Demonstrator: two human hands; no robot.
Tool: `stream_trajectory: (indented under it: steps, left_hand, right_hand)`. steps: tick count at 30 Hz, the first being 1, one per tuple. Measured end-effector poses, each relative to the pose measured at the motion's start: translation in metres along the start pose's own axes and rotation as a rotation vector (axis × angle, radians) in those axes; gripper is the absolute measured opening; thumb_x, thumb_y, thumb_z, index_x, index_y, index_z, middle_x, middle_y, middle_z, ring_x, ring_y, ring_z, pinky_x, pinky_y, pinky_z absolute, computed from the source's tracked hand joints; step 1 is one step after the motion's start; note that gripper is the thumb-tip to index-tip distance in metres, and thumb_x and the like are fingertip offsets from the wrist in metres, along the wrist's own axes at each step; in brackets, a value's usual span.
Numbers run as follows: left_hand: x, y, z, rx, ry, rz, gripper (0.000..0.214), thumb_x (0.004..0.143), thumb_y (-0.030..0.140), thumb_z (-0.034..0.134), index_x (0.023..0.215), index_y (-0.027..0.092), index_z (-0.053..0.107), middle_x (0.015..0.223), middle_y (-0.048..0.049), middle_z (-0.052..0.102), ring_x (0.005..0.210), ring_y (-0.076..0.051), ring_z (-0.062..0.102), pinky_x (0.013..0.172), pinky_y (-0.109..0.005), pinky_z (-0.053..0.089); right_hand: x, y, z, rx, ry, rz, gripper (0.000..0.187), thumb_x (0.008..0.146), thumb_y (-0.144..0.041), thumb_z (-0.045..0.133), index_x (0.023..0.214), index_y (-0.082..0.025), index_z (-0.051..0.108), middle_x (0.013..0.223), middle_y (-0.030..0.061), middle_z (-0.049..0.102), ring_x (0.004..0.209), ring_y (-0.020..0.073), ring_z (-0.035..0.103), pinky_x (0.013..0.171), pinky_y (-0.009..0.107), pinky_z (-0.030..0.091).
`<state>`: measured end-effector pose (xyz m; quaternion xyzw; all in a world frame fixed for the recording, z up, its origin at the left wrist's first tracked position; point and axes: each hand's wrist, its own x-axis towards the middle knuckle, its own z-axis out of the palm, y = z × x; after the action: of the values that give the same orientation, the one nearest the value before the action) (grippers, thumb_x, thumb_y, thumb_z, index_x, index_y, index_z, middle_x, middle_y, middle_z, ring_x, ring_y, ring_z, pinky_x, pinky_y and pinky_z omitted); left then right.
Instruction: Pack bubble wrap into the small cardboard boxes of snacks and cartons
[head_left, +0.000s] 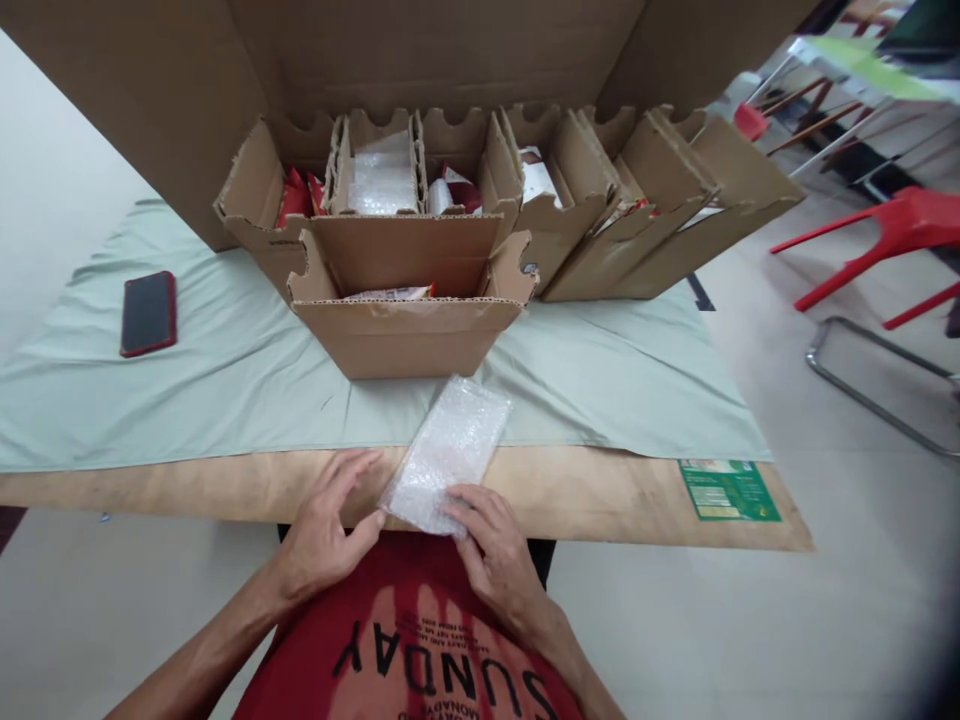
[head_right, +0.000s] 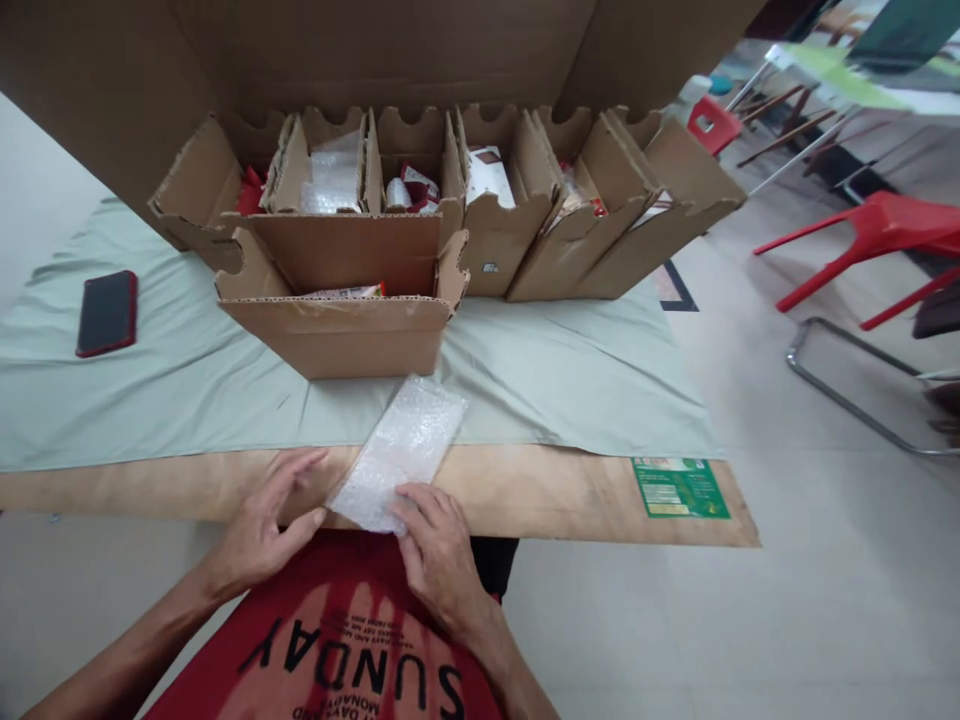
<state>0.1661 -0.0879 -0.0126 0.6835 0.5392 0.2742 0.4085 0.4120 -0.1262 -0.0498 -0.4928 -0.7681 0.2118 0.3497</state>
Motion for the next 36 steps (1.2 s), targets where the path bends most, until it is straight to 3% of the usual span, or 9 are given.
stream_trajectory:
  steps: [3, 5, 8, 12, 17, 21, 25, 29, 36]
  left_hand:
    - [0.009, 0.004, -0.008, 0.278, -0.153, 0.423, 0.057, 0.083, 0.007, 0.056, 0.137, 0.023, 0.060, 0.153, -0.0130, 0.052, 0.148, -0.035, 0.039, 0.118, -0.058, 0.039]
    - [0.020, 0.006, -0.004, 0.304, -0.243, 0.514, 0.048, 0.086, 0.005, 0.052, 0.128, 0.022, 0.066, 0.134, -0.0114, 0.068, 0.137, -0.031, 0.053, 0.114, -0.054, 0.043]
    - [0.036, 0.002, 0.010, 0.256, -0.218, 0.380, 0.027, 0.095, 0.014, 0.051, 0.110, 0.020, 0.072, 0.100, -0.0076, 0.078, 0.099, -0.023, 0.070, 0.096, -0.044, 0.054]
    - [0.052, -0.006, 0.027, 0.267, -0.093, 0.163, 0.022, 0.094, 0.024, 0.057, 0.108, 0.019, 0.073, 0.095, -0.0068, 0.078, 0.085, -0.020, 0.070, 0.084, -0.036, 0.056]
    - [0.057, -0.008, 0.033, 0.378, -0.016, 0.206, 0.023, 0.093, 0.024, 0.059, 0.112, 0.017, 0.071, 0.091, -0.0076, 0.077, 0.080, -0.022, 0.070, 0.081, -0.037, 0.057]
    - [0.045, 0.002, 0.018, 0.428, 0.061, 0.371, 0.039, 0.094, 0.029, 0.065, 0.130, 0.016, 0.062, 0.123, -0.0166, 0.070, 0.116, -0.031, 0.064, 0.100, -0.047, 0.052]
    - [0.034, 0.011, 0.010, 0.388, -0.097, 0.568, 0.038, 0.093, 0.020, 0.063, 0.130, 0.019, 0.062, 0.133, -0.0147, 0.068, 0.129, -0.031, 0.058, 0.109, -0.050, 0.045]
    - [0.049, 0.005, 0.024, 0.272, -0.073, 0.412, 0.025, 0.097, 0.016, 0.055, 0.118, 0.016, 0.068, 0.101, -0.0093, 0.077, 0.090, -0.022, 0.069, 0.088, -0.040, 0.054]
    - [0.074, -0.004, 0.030, 0.210, 0.231, 0.143, 0.030, 0.094, 0.036, 0.059, 0.113, 0.015, 0.071, 0.097, -0.0112, 0.073, 0.085, -0.024, 0.067, 0.077, -0.038, 0.055]
  right_hand:
    - [0.004, 0.006, -0.006, 0.133, 0.008, 0.067, 0.031, 0.095, -0.012, 0.050, 0.116, -0.024, 0.070, 0.112, 0.0084, 0.077, 0.108, 0.0228, 0.071, 0.095, 0.043, 0.059]
    - [0.004, 0.007, -0.009, 0.215, -0.024, 0.147, 0.029, 0.097, -0.015, 0.051, 0.115, -0.024, 0.071, 0.111, 0.0080, 0.077, 0.107, 0.0225, 0.072, 0.094, 0.041, 0.060]
    - [0.001, 0.003, -0.012, 0.219, 0.070, 0.239, 0.027, 0.098, -0.017, 0.053, 0.119, -0.023, 0.069, 0.115, 0.0092, 0.076, 0.108, 0.0226, 0.072, 0.093, 0.039, 0.060]
    - [-0.005, -0.007, -0.017, -0.074, 0.276, 0.105, 0.038, 0.093, -0.011, 0.060, 0.127, -0.025, 0.063, 0.116, 0.0102, 0.072, 0.111, 0.0255, 0.068, 0.092, 0.042, 0.056]
    - [0.010, -0.002, -0.014, -0.327, 0.053, -0.045, 0.028, 0.093, -0.013, 0.060, 0.118, -0.023, 0.068, 0.124, 0.0092, 0.074, 0.117, 0.0288, 0.063, 0.092, 0.044, 0.046]
    - [0.025, 0.009, -0.012, -0.299, 0.061, -0.016, 0.026, 0.096, -0.010, 0.055, 0.114, -0.023, 0.069, 0.112, 0.0057, 0.078, 0.113, 0.0263, 0.065, 0.091, 0.042, 0.044]
    - [0.028, 0.012, -0.020, -0.113, 0.025, 0.026, 0.022, 0.099, -0.015, 0.053, 0.113, -0.024, 0.068, 0.101, 0.0045, 0.078, 0.098, 0.0228, 0.067, 0.086, 0.040, 0.048]
    - [0.028, 0.010, -0.027, -0.135, 0.058, 0.064, 0.025, 0.100, -0.023, 0.056, 0.123, -0.022, 0.063, 0.111, 0.0081, 0.075, 0.104, 0.0240, 0.065, 0.087, 0.039, 0.050]
    - [0.050, 0.025, -0.019, -0.445, -0.061, -0.029, 0.033, 0.095, -0.017, 0.061, 0.127, -0.024, 0.065, 0.132, 0.0109, 0.069, 0.118, 0.0313, 0.060, 0.091, 0.045, 0.046]
